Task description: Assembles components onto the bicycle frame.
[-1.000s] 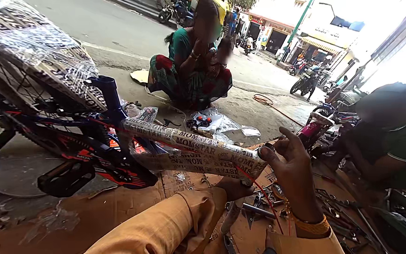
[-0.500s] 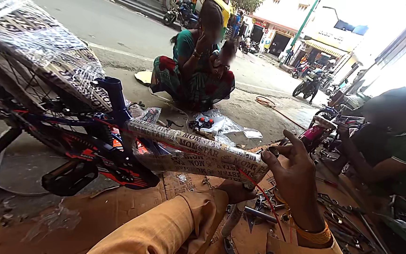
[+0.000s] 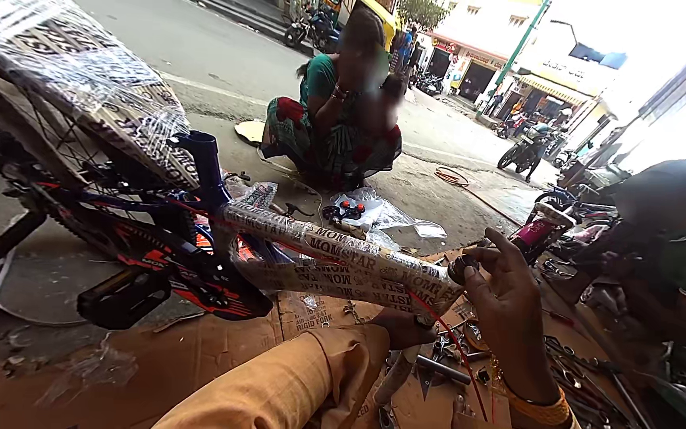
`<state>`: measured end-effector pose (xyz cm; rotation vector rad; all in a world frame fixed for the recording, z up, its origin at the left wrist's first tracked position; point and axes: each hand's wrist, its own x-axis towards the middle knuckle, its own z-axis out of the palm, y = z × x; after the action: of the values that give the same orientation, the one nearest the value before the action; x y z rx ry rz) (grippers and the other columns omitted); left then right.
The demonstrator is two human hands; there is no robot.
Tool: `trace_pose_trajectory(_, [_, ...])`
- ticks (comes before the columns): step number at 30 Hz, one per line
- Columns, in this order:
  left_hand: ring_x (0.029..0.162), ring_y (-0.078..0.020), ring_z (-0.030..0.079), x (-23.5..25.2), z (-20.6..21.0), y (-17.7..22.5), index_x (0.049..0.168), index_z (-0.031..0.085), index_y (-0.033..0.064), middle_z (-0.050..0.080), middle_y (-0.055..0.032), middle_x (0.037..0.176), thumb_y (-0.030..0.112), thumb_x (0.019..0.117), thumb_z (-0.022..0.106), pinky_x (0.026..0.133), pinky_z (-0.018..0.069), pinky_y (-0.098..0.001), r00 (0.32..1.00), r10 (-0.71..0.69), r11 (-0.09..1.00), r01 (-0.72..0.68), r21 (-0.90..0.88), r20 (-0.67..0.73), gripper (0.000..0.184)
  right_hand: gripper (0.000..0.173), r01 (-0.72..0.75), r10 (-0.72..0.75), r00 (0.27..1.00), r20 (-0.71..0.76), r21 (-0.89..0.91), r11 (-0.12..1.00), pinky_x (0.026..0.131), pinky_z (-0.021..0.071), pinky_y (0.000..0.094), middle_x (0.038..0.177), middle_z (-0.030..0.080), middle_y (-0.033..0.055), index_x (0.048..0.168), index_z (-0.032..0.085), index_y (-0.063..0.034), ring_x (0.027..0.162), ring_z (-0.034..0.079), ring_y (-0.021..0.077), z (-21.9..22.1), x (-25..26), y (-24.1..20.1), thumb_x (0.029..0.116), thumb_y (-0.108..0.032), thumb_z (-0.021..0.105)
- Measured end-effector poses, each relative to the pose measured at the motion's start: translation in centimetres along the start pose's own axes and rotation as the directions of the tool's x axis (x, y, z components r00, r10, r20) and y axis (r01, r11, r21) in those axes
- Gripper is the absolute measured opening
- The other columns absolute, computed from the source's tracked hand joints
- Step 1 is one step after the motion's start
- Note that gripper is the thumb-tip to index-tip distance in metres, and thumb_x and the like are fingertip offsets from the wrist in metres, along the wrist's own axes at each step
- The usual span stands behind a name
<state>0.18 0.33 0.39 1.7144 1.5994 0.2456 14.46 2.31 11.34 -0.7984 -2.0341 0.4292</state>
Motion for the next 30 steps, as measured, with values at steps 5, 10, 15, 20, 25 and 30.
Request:
trace_pose_trajectory(5, [0.121,-0.0379,0.063,0.0,0.1,-0.1,0.123,0.065,0.0034,0.068,-0.0229,0.122,0.057,0.1053,0.04,0.101,0.0462,-0.062,0.999,0.032,0.999,-0.032,0.008,-0.032,0.062,0.079,0.0,-0.007,0.999,-0.037,-0.179,0.984,0.084,0.0574,0.0425,0.114,0.066,0.0054,0.151,0.046,-0.0124,0.1,0.066,0.0176,0.5,0.0,0.3,0.0875,-0.048,0.076])
trace_pose_trajectory(10, [0.125,-0.0397,0.06,-0.3,-0.3,0.1,0.126,0.065,0.0008,0.065,-0.025,0.127,0.058,0.1053,0.041,0.103,0.0437,-0.0628,1.0,0.031,0.999,-0.031,-0.015,-0.005,0.065,0.065,-0.027,0.018,0.998,-0.056,-0.152,0.988,0.065,0.0576,0.0357,0.097,0.071,0.0,0.146,0.053,-0.014,0.078,0.067,0.011,0.3,0.2,-0.2,0.089,-0.038,0.074])
trace_pose_trajectory(15, [0.125,-0.0399,0.06,-0.3,-0.4,-0.1,0.127,0.064,0.0023,0.065,-0.0249,0.127,0.056,0.1054,0.042,0.103,0.0431,-0.0639,0.997,0.07,0.997,-0.07,-0.028,-0.014,0.062,0.057,-0.095,0.081,0.991,0.106,0.139,0.986,0.091,0.061,0.0364,0.129,0.069,-0.0004,0.152,0.047,-0.0165,0.113,0.069,0.0138,-0.2,0.0,-0.2,0.0974,-0.02,0.06])
trace_pose_trajectory(20, [0.123,-0.0351,0.062,0.1,0.0,-0.2,0.127,0.064,0.0064,0.067,-0.0211,0.124,0.054,0.1051,0.044,0.102,0.0456,-0.0608,0.996,0.079,0.996,-0.08,-0.027,-0.039,0.056,0.082,-0.051,0.051,0.999,-0.016,-0.006,0.999,0.09,0.0587,0.0373,0.12,0.064,0.0018,0.155,0.04,-0.0166,0.108,0.065,0.015,0.2,0.1,0.4,0.0886,-0.048,0.075])
trace_pose_trajectory(25, [0.123,-0.0367,0.062,0.6,0.2,-0.6,0.127,0.065,0.008,0.068,-0.021,0.124,0.06,0.1038,0.042,0.101,0.0458,-0.0635,0.999,0.043,0.999,-0.043,-0.026,-0.011,0.061,0.046,-0.037,0.033,0.999,0.036,0.11,0.993,0.088,0.061,0.0347,0.122,0.072,0.0024,0.144,0.054,-0.0097,0.108,0.07,0.014,-0.5,0.0,-0.2,0.0979,-0.013,0.055])
trace_pose_trajectory(30, [0.127,-0.0368,0.059,-0.1,-0.5,-0.4,0.13,0.063,0.0056,0.064,-0.0227,0.129,0.058,0.104,0.042,0.104,0.0423,-0.0621,0.997,0.074,0.996,-0.074,-0.056,-0.004,0.062,0.063,-0.081,0.079,0.996,0.038,0.054,0.995,0.099,0.0567,0.0389,0.137,0.062,0.0027,0.151,0.048,-0.0164,0.123,0.062,0.0167,-0.3,0.0,0.6,0.0975,-0.047,0.062])
